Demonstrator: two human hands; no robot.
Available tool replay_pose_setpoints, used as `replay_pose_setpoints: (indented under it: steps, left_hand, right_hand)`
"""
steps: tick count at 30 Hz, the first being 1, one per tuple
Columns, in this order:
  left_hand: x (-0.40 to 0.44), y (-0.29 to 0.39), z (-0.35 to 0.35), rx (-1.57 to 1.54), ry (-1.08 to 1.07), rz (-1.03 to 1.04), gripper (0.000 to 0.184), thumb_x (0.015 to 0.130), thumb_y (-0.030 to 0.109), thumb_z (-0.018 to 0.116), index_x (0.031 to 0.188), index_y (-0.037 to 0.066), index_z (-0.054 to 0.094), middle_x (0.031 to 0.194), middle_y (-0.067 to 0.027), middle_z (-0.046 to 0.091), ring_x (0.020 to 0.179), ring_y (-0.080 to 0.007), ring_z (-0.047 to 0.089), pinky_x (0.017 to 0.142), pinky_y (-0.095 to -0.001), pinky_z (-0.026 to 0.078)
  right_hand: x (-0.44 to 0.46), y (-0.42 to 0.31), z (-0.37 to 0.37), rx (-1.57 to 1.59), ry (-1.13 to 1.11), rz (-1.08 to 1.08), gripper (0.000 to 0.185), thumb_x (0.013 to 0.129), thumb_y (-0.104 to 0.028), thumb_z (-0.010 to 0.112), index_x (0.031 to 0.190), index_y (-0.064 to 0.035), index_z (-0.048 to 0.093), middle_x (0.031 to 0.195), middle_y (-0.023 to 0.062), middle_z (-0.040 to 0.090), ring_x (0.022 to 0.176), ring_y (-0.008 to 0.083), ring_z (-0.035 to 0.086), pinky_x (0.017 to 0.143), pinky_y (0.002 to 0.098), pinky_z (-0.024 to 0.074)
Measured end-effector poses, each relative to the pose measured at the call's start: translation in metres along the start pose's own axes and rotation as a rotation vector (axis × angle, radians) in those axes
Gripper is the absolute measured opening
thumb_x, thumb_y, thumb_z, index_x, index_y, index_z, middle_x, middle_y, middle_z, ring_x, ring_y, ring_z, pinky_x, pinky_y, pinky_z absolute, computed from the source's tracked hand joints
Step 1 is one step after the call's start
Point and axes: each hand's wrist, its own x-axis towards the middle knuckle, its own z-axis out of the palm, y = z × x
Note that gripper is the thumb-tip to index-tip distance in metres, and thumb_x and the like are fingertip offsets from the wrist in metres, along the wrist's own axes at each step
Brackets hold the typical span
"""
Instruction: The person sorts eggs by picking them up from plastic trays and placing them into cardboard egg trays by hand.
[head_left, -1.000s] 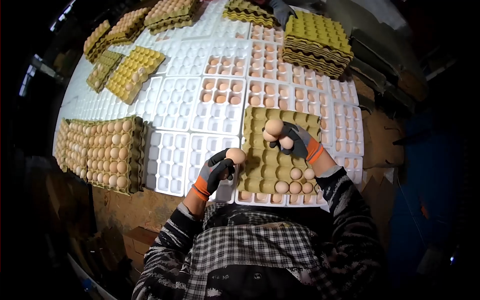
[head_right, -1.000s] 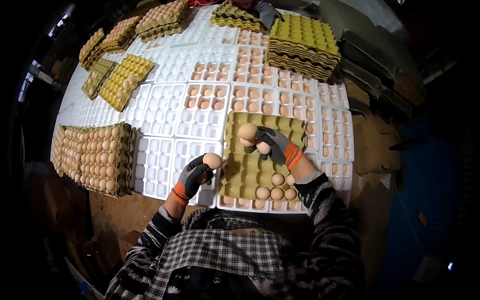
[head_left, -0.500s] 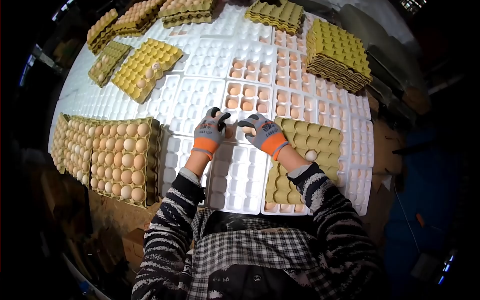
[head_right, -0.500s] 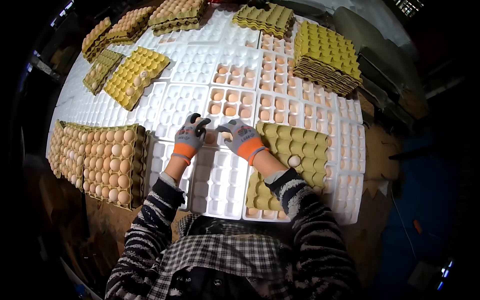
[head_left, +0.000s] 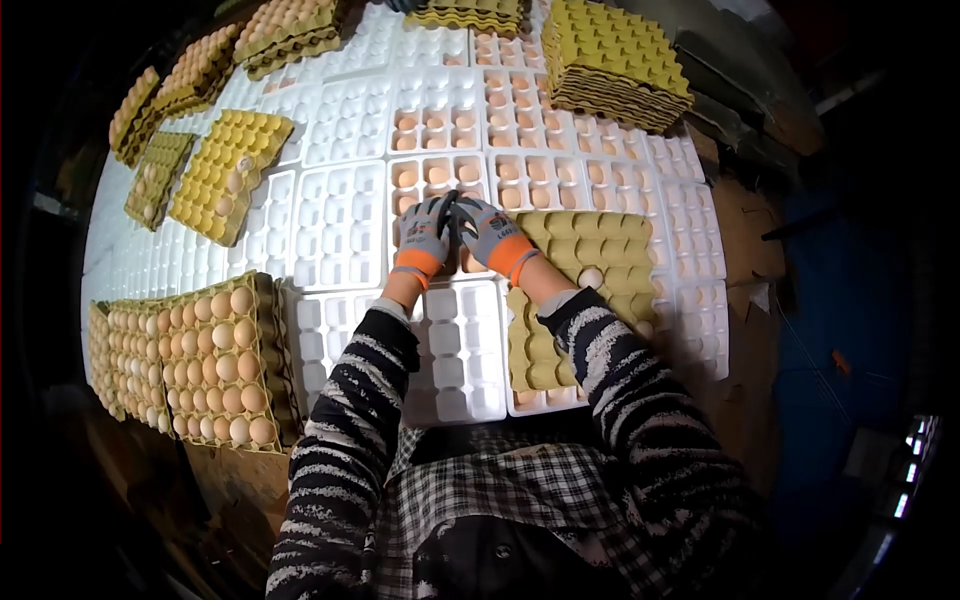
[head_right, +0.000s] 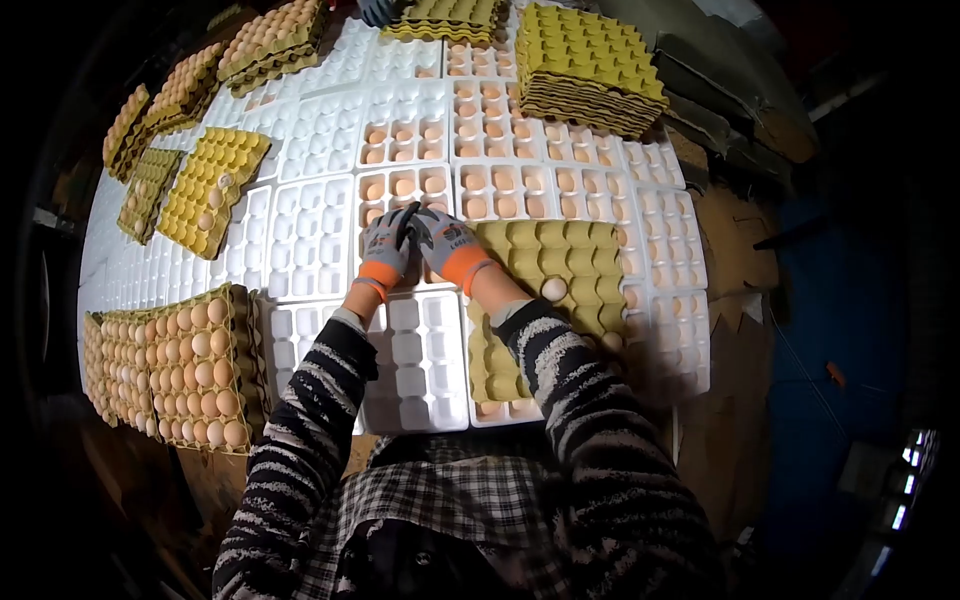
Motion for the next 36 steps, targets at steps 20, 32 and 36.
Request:
replay_pose_setpoints:
  steps: [20,32,36]
  left_hand:
    - [-0.111,0.258,-0.004,0.078,-0.759,0.381,0.066,0.076,0.040,0.073,0.133,0.013,0.055,0.124,-0.0083,0.060,0.114,-0.0297,0.052,0.099,-0.0421,0.039]
    - [-0.095,0.290,0.042,0.129,-0.605,0.069,0.061,0.074,0.026,0.079,0.131,0.019,0.058,0.129,-0.0175,0.048,0.108,-0.0380,0.059,0.091,-0.0458,0.051]
    - [-0.090,0.274,0.042,0.004,-0.545,0.023,0.053,0.078,0.024,0.078,0.127,0.013,0.061,0.123,-0.0126,0.057,0.099,-0.0304,0.065,0.084,-0.0407,0.054]
  right_hand:
    - [-0.316,0.061,-0.151,-0.453,-0.146,-0.049,0.032,0.080,-0.021,0.071,0.112,-0.0187,0.068,0.114,0.0089,0.061,0.099,0.0291,0.062,0.087,0.0392,0.0482]
    - [-0.333,0.101,-0.168,-0.376,-0.267,0.297,0.058,0.079,-0.035,0.076,0.132,-0.0206,0.057,0.136,0.0103,0.053,0.112,0.0279,0.059,0.096,0.0442,0.0494]
    - [-0.343,0.142,-0.200,0.522,0.014,0.184,0.060,0.074,-0.009,0.079,0.131,-0.0087,0.059,0.123,0.0115,0.062,0.112,0.0237,0.060,0.096,0.0362,0.0491]
